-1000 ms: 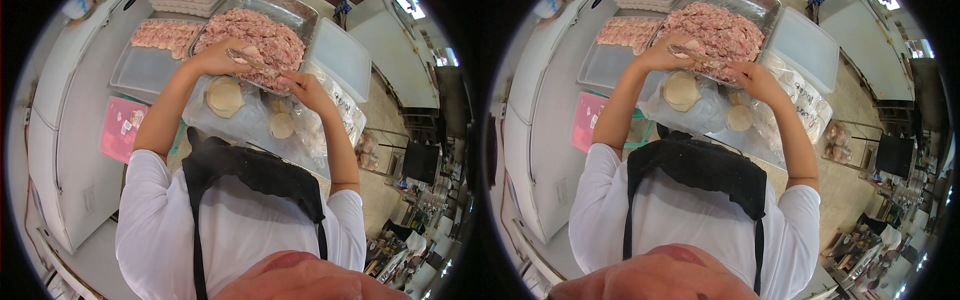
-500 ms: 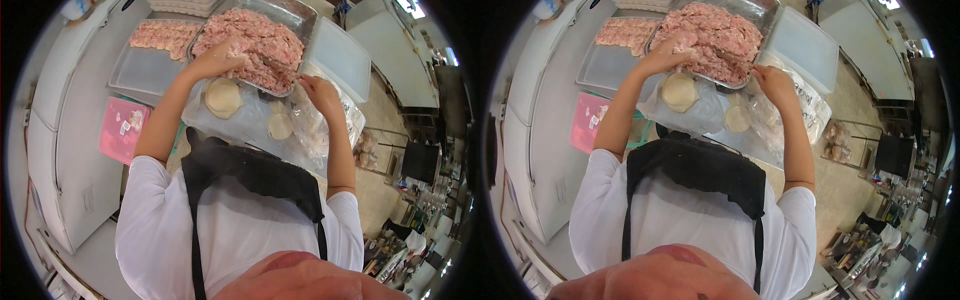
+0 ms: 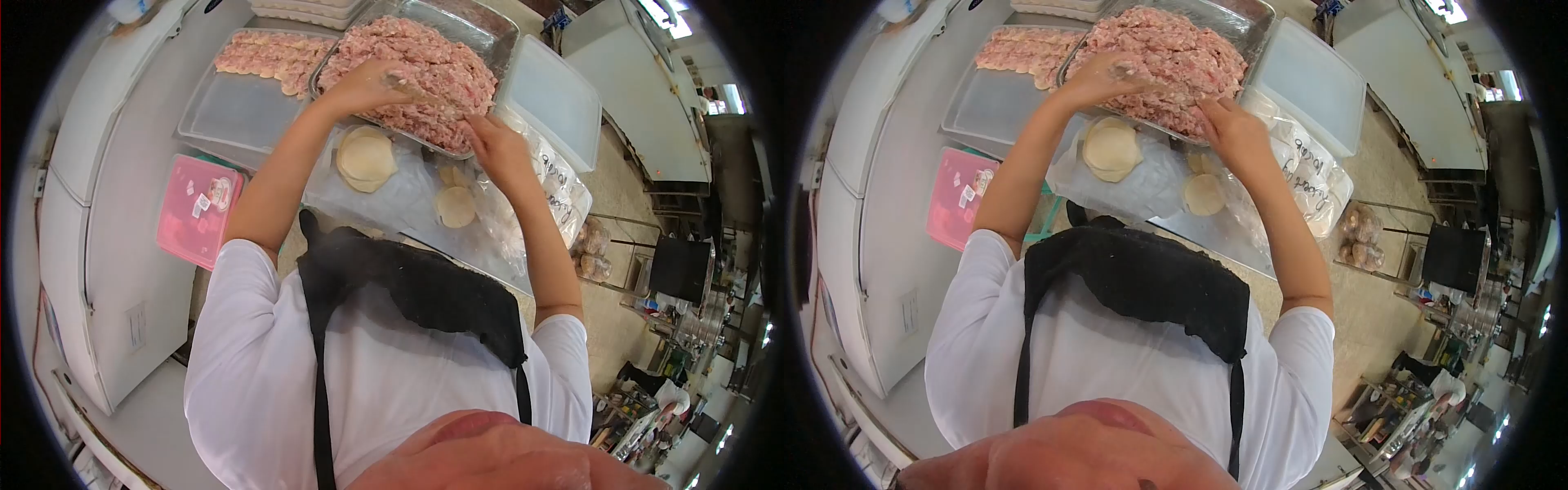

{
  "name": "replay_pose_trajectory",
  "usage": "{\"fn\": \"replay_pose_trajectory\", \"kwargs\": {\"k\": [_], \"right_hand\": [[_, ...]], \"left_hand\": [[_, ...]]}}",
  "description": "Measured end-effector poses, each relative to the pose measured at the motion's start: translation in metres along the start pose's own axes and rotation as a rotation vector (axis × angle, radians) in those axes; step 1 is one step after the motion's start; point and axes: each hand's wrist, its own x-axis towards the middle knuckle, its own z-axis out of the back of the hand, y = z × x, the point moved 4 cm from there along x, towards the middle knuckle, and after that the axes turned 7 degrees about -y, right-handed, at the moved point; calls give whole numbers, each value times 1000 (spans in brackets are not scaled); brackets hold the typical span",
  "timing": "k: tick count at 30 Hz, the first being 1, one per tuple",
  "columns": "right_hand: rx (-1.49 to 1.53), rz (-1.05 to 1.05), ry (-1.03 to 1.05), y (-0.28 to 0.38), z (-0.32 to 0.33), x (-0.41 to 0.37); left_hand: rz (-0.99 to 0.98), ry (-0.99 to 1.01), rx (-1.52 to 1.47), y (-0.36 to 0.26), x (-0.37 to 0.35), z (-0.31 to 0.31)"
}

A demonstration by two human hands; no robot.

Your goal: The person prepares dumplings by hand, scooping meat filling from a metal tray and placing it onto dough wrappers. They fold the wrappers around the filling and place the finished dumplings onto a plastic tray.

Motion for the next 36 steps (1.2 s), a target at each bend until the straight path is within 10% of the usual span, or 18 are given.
{"fn": "replay_pose_trajectory", "kwargs": {"k": [6,9,18,21,27,32,36], "right_hand": [[-207,-266,314,-43,25,-2],[326,-303,93,-30,46,-9],[85,-51,68,26,56,8],[-44,-14,65,34,49,3],[273,-39,-22,38,65,13],[251,-123,109,36,5,18],[635,-631,109,31,-25,10]], "left_hand": [[333,226,-248,-2,-19,6],[-473,-215,-113,-33,-17,17],[-66,-77,-32,-18,-9,6],[-149,155,-176,-15,0,6],[-229,-95,-243,-17,-18,25],[-106,-209,-78,17,-20,44],[-31,-96,-189,62,-45,89]]}}
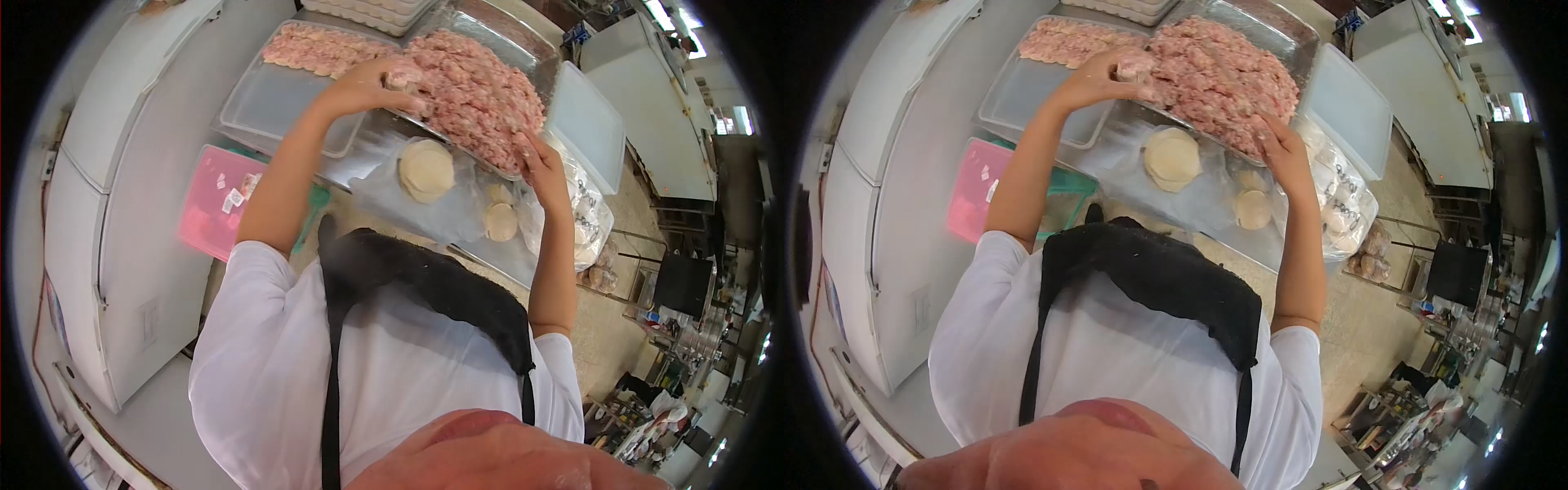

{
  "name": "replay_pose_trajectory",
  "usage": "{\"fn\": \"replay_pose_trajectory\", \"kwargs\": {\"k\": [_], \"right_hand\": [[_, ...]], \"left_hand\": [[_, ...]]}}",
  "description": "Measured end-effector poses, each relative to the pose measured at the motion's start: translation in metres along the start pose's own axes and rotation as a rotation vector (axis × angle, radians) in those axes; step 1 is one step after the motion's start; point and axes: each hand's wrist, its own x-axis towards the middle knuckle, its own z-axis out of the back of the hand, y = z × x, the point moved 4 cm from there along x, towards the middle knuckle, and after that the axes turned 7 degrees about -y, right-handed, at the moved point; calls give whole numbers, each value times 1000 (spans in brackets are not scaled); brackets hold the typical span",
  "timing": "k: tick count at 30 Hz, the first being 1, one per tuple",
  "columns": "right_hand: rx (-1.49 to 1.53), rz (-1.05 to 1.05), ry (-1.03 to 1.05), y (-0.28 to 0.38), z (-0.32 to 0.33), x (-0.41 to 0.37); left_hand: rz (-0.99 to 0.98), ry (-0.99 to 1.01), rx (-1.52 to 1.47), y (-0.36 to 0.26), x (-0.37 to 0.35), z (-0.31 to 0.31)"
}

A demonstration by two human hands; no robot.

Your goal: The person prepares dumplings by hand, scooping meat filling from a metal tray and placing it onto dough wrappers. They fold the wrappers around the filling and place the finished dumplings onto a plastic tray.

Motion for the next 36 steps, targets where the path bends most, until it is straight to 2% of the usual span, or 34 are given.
{"fn": "replay_pose_trajectory", "kwargs": {"k": [3,6,8,12,21,24,27,29,30,33,36], "right_hand": [[257,-77,-30,1,-15,-8],[338,-130,-187,7,-30,-19],[392,-138,-224,17,-42,-26],[405,-139,-262,21,-60,-34],[304,-200,-337,21,-66,-58],[-38,-78,-312,14,-36,-49],[-897,497,-514,19,8,-37],[-1240,207,-314,36,35,-35],[-1294,185,-247,36,50,-32],[-1469,342,-45,44,73,-22],[-1480,588,-59,42,75,-7]], "left_hand": [[210,-58,-26,72,-24,48],[91,-194,282,143,-43,77],[110,-231,298,166,-43,75],[171,-218,337,153,-33,66],[32,-198,443,188,-6,31],[-2,-118,406,173,-3,34],[-70,-49,483,177,-15,38],[-105,-109,549,146,-28,30],[-117,-146,583,128,-36,29],[-290,6,203,41,-54,-21],[-293,201,19,-2,-71,-87]]}}
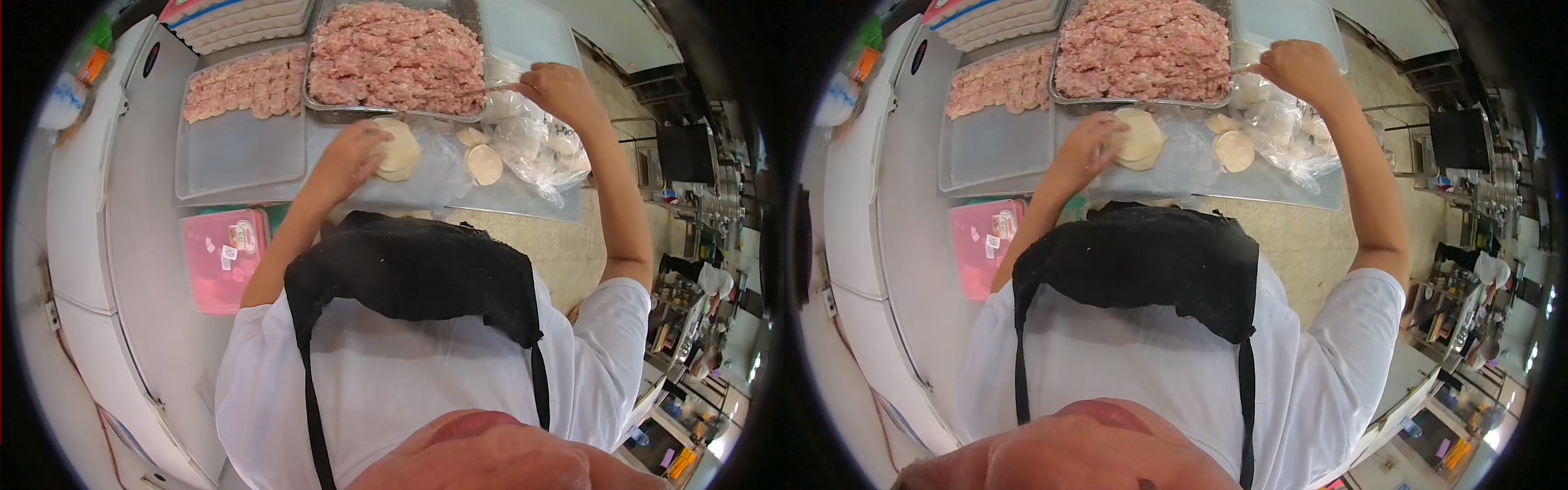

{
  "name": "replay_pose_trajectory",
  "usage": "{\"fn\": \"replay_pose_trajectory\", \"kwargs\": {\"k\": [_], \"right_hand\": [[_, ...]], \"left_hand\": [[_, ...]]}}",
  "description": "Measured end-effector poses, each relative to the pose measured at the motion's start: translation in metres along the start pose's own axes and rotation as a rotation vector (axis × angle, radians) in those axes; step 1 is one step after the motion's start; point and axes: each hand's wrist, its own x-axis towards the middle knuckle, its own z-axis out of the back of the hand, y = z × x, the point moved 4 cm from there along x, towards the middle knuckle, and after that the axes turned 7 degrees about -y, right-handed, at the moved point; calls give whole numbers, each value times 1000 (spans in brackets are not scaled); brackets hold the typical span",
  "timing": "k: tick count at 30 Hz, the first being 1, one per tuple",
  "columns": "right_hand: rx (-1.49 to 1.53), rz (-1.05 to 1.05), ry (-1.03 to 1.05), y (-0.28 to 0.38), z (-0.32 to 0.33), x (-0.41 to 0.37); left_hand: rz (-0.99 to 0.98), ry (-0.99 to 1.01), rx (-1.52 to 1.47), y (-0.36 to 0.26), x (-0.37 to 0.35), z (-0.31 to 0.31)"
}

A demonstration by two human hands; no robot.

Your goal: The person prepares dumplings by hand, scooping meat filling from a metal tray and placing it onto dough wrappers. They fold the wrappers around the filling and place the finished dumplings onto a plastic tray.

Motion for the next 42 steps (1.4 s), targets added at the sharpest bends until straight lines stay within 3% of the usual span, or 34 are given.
{"fn": "replay_pose_trajectory", "kwargs": {"k": [2,6,8,12,15,17,21,24,27,30,33,36,39,42], "right_hand": [[-14,96,-89,-6,-23,7],[137,30,12,9,-82,-5],[277,-49,88,26,-101,-14],[492,-135,49,33,-106,-27],[679,-264,44,33,-111,-37],[790,-359,10,39,-114,-42],[522,-216,-244,25,-86,-34],[326,-93,-293,12,-71,-26],[198,14,-36,10,-98,-26],[-6,44,-20,-2,-46,-15],[-155,-51,-90,-11,13,-6],[-23,-51,-301,9,33,11],[185,93,-400,44,-16,33],[283,27,-236,69,-74,35]], "left_hand": [[-27,13,98,-7,4,-25],[7,34,212,6,5,-44],[111,60,104,18,3,-44],[413,-14,-174,15,3,-36],[20,-52,281,-22,12,-42],[-16,-27,331,-13,10,-47],[31,-41,159,6,12,-42],[148,-104,-30,0,24,-27],[404,-88,-93,15,24,-14],[380,-203,-55,19,25,1],[453,-173,-235,18,23,5],[338,82,-357,17,24,-4],[128,166,-249,15,34,-20],[-47,112,-168,28,33,-37]]}}
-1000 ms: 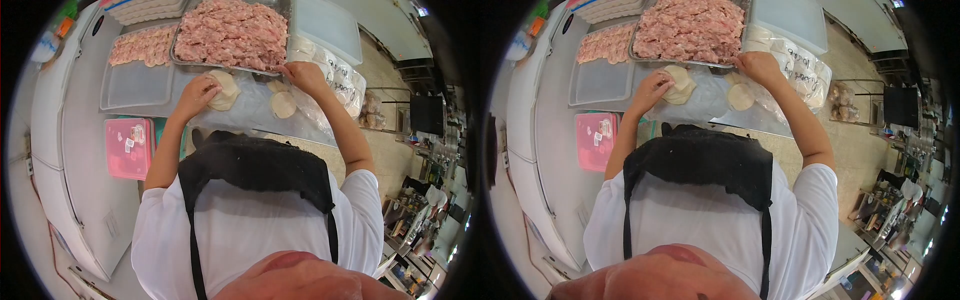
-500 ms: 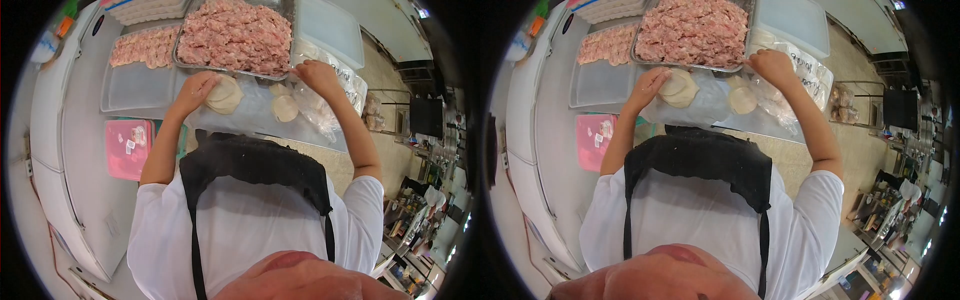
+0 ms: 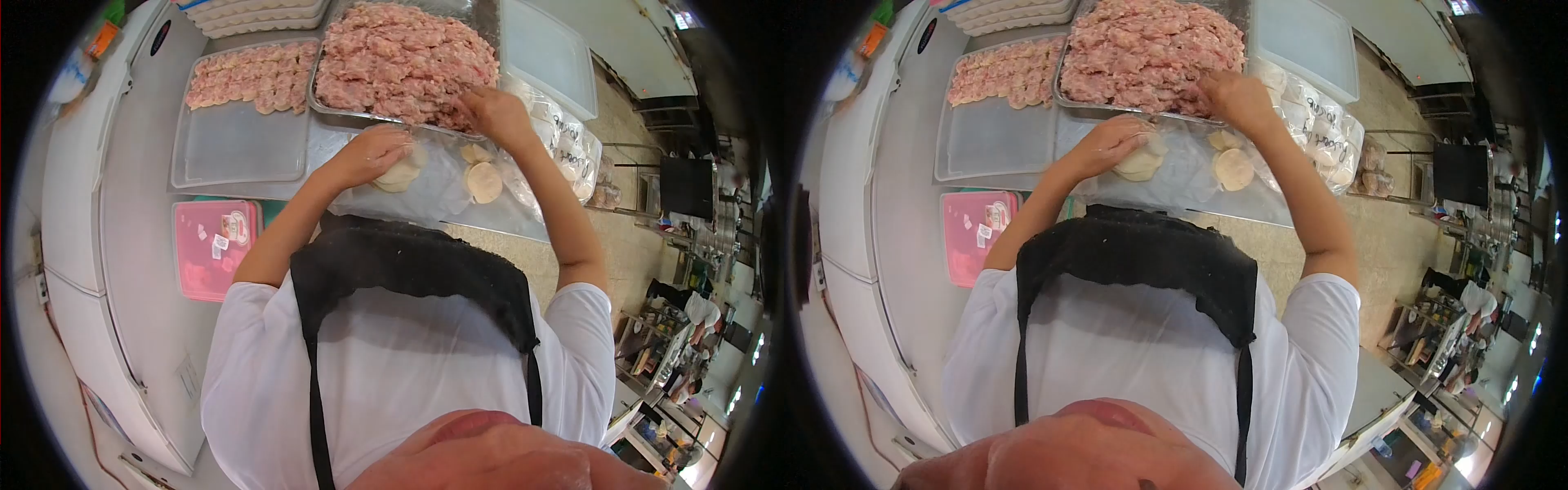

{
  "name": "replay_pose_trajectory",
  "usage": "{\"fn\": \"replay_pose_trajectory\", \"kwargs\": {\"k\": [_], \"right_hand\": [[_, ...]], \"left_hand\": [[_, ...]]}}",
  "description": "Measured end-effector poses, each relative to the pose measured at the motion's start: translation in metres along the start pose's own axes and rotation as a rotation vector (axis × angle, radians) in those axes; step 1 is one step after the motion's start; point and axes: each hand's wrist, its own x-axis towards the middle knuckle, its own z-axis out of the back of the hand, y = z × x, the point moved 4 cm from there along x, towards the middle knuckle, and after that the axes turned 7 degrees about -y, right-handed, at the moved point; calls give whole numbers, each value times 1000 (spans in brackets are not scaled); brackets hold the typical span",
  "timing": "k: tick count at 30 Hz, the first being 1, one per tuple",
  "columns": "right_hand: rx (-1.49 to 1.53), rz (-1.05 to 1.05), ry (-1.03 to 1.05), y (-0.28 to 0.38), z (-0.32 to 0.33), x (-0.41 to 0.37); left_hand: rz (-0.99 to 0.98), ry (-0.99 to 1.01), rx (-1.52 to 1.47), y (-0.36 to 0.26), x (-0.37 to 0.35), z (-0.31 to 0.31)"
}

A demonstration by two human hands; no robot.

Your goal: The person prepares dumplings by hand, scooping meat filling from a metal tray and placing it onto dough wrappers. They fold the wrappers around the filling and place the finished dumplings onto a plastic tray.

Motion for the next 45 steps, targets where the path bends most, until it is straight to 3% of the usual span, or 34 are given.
{"fn": "replay_pose_trajectory", "kwargs": {"k": [4,7,10,13,17,19,20,24,27,30,32,33,36,39,45], "right_hand": [[100,-173,159,10,-12,-13],[217,-272,251,17,-17,-25],[459,-431,326,15,-23,-32],[810,-621,281,7,-35,-43],[1105,-987,53,-16,-22,-40],[1165,-1022,-59,-5,12,-18],[1233,-1032,-84,-2,19,-11],[1216,-895,-119,18,6,5],[673,-380,-427,19,2,5],[322,-405,69,21,52,10],[248,-421,36,35,77,12],[212,-429,19,38,82,13],[296,-207,-72,43,48,15],[88,-274,85,31,89,20],[330,-138,-78,29,63,18]], "left_hand": [[-43,-81,36,4,1,0],[96,19,88,4,7,0],[24,-164,82,1,7,-2],[143,-175,-97,2,15,1],[427,-549,-593,4,38,25],[577,-748,-945,6,54,32],[500,-790,-1079,0,64,34],[472,-816,-1426,-8,95,33],[455,-892,-1576,-31,101,44],[523,-921,-1583,-10,90,52],[628,-1026,-1523,9,85,51],[599,-978,-1517,5,86,53],[563,-927,-1475,-16,83,63],[588,-1017,-1424,-22,84,69],[508,-919,-1551,-26,86,65]]}}
